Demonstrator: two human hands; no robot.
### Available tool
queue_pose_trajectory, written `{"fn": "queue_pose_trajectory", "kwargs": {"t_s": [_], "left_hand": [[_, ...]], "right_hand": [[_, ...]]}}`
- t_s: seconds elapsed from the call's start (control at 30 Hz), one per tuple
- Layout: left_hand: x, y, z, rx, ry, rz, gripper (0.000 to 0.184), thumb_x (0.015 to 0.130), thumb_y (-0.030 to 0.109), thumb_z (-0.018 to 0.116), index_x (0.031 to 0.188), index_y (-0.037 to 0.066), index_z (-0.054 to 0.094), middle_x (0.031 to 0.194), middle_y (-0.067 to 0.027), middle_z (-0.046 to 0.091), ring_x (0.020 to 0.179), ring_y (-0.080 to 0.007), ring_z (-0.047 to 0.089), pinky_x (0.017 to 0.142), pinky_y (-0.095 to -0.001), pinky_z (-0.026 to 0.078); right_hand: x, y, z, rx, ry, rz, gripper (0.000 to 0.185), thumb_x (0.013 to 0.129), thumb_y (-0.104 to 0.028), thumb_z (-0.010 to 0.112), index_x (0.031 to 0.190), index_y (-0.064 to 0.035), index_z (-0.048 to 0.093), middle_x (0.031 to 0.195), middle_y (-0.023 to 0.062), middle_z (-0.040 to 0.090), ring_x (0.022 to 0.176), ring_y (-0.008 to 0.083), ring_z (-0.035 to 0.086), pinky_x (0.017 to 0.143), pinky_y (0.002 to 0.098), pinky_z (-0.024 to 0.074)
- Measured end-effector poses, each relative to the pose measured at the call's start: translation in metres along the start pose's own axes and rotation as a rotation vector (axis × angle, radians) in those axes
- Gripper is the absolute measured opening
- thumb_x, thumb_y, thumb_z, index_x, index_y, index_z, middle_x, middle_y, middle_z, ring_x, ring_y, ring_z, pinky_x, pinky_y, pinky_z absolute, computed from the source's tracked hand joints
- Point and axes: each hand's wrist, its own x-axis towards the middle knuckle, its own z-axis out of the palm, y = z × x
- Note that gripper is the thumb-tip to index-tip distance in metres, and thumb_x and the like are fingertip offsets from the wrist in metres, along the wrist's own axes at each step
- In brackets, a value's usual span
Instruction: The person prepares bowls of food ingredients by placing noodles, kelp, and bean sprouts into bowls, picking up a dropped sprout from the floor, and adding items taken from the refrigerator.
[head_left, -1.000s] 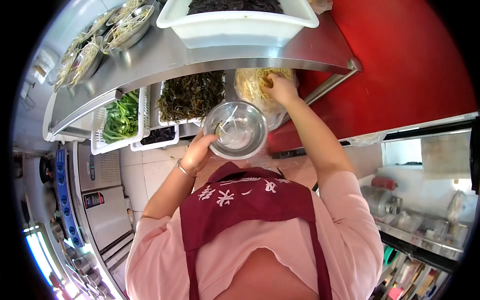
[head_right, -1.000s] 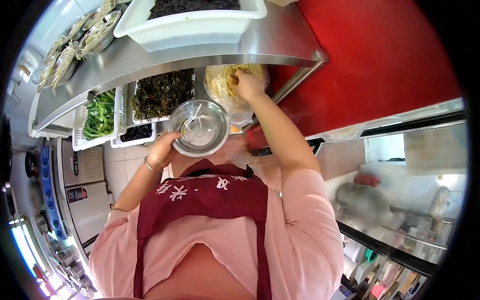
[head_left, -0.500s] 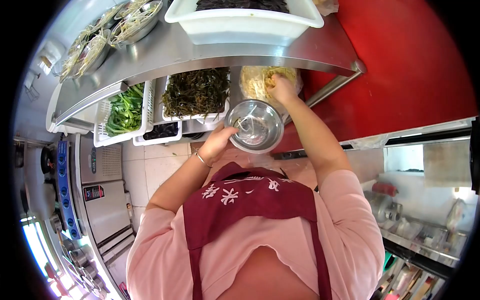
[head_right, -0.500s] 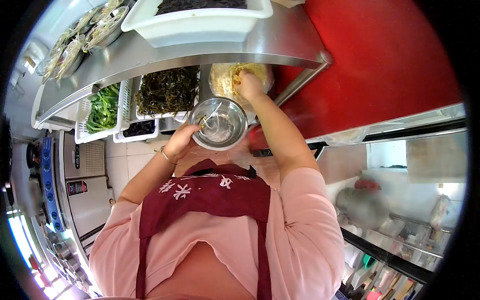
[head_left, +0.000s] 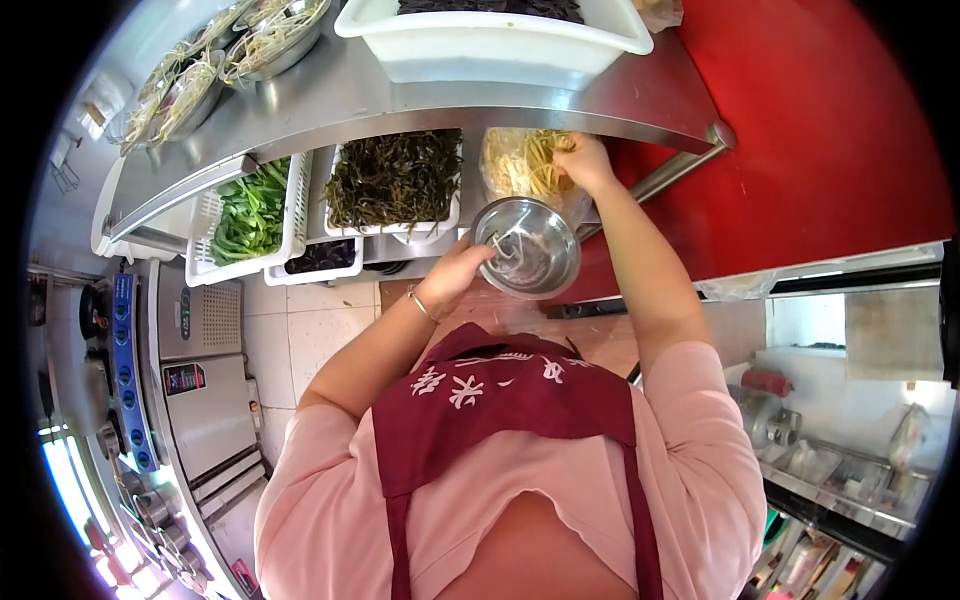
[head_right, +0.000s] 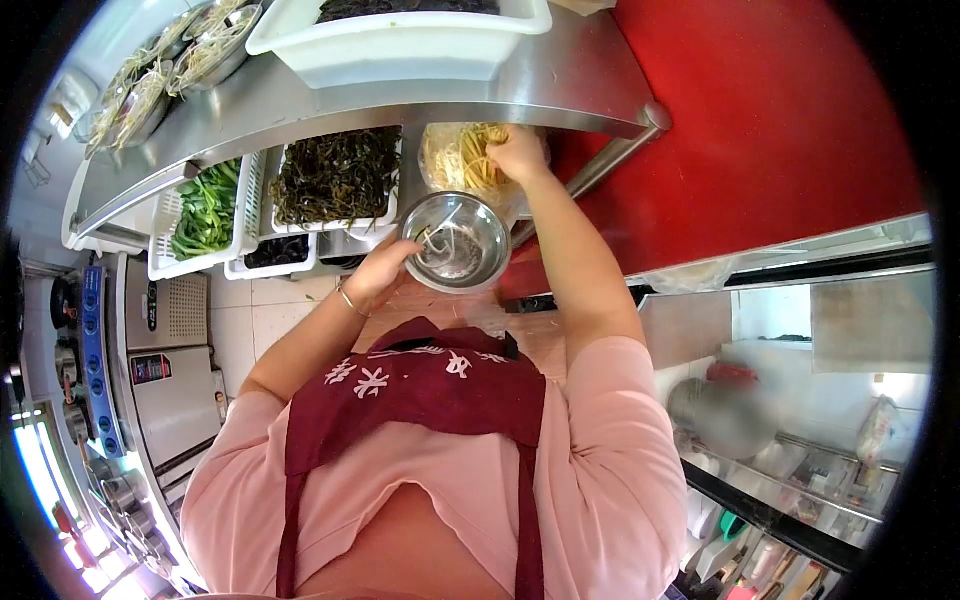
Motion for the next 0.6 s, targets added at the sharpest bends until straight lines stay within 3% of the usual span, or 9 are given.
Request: {"fn": "queue_pose_trajectory", "kwargs": {"t_s": [0.07,0.1,0.17,0.23,0.33,0.43,0.47,0.53,0.6], "left_hand": [[0.008,0.002,0.005,0.022,-0.018,0.058,0.045,0.085,0.015,0.052,0.123,-0.006,0.039,0.115,-0.0133,0.051,0.104,-0.0211,0.051,0.087,-0.0324,0.044],[0.008,0.009,0.011,-0.025,-0.046,0.008,0.046,0.085,0.016,0.052,0.124,-0.005,0.037,0.114,-0.0137,0.051,0.102,-0.0222,0.053,0.083,-0.0346,0.048],[0.015,0.017,0.019,-0.060,-0.052,-0.056,0.040,0.087,0.015,0.048,0.121,-0.003,0.040,0.114,-0.0159,0.053,0.097,-0.0266,0.060,0.077,-0.0415,0.054],[0.021,0.024,0.026,-0.053,-0.065,-0.053,0.039,0.087,0.016,0.048,0.120,-0.003,0.040,0.114,-0.0166,0.053,0.097,-0.0274,0.059,0.077,-0.0417,0.054],[0.030,0.035,0.042,-0.056,-0.031,-0.057,0.040,0.087,0.017,0.048,0.120,-0.003,0.037,0.112,-0.0172,0.053,0.097,-0.0290,0.059,0.079,-0.0423,0.054],[0.042,0.035,0.046,-0.090,-0.051,-0.019,0.042,0.086,0.015,0.049,0.122,-0.002,0.034,0.113,-0.0185,0.052,0.098,-0.0301,0.059,0.083,-0.0438,0.053],[0.043,0.034,0.046,-0.093,-0.051,-0.020,0.042,0.086,0.015,0.049,0.122,-0.002,0.034,0.113,-0.0185,0.052,0.098,-0.0301,0.059,0.083,-0.0438,0.053],[0.048,0.031,0.046,-0.043,-0.077,-0.003,0.045,0.086,0.014,0.049,0.124,-0.002,0.032,0.115,-0.0189,0.051,0.099,-0.0301,0.059,0.083,-0.0435,0.053],[0.052,0.023,0.046,-0.015,-0.108,0.015,0.048,0.086,0.013,0.050,0.127,-0.003,0.030,0.117,-0.0174,0.051,0.101,-0.0292,0.057,0.082,-0.0423,0.053]], "right_hand": [[0.012,0.002,-0.009,0.504,-0.088,0.210,0.021,0.078,-0.011,0.063,0.097,-0.0008,0.063,0.079,0.0063,0.065,0.058,0.0152,0.060,0.055,0.0274,0.0494],[0.005,-0.020,-0.026,0.592,-0.043,0.302,0.020,0.079,-0.011,0.065,0.097,-0.0026,0.062,0.084,0.0029,0.062,0.066,0.0147,0.060,0.059,0.0251,0.0499],[0.007,-0.027,-0.039,0.718,-0.044,0.271,0.020,0.080,-0.013,0.065,0.097,-0.0042,0.060,0.087,0.0030,0.061,0.072,0.0145,0.060,0.062,0.0248,0.0501],[0.008,-0.027,-0.052,0.877,-0.110,0.249,0.022,0.080,-0.015,0.067,0.098,-0.0083,0.056,0.092,0.0017,0.058,0.085,0.0134,0.057,0.069,0.0247,0.0501],[-0.008,-0.042,-0.067,0.991,-0.096,0.221,0.021,0.080,-0.015,0.067,0.096,-0.0067,0.057,0.089,0.0039,0.059,0.079,0.0137,0.058,0.068,0.0242,0.0500],[-0.022,-0.043,-0.072,0.768,-0.290,0.391,0.020,0.079,-0.015,0.067,0.095,-0.0051,0.058,0.086,0.0064,0.061,0.071,0.0134,0.058,0.066,0.0235,0.0497],[-0.035,-0.062,-0.083,0.658,-0.438,0.249,0.018,0.080,-0.012,0.065,0.094,-0.0022,0.059,0.082,0.0083,0.062,0.064,0.0134,0.058,0.062,0.0237,0.0494],[-0.037,-0.061,-0.070,0.256,-0.607,0.124,0.019,0.079,-0.012,0.064,0.094,-0.0006,0.059,0.078,0.0077,0.063,0.065,0.0128,0.059,0.057,0.0252,0.0488],[-0.047,-0.072,-0.049,0.041,-0.637,0.091,0.022,0.079,-0.013,0.064,0.095,0.0010,0.059,0.080,0.0094,0.063,0.065,0.0134,0.060,0.056,0.0275,0.0491]]}}
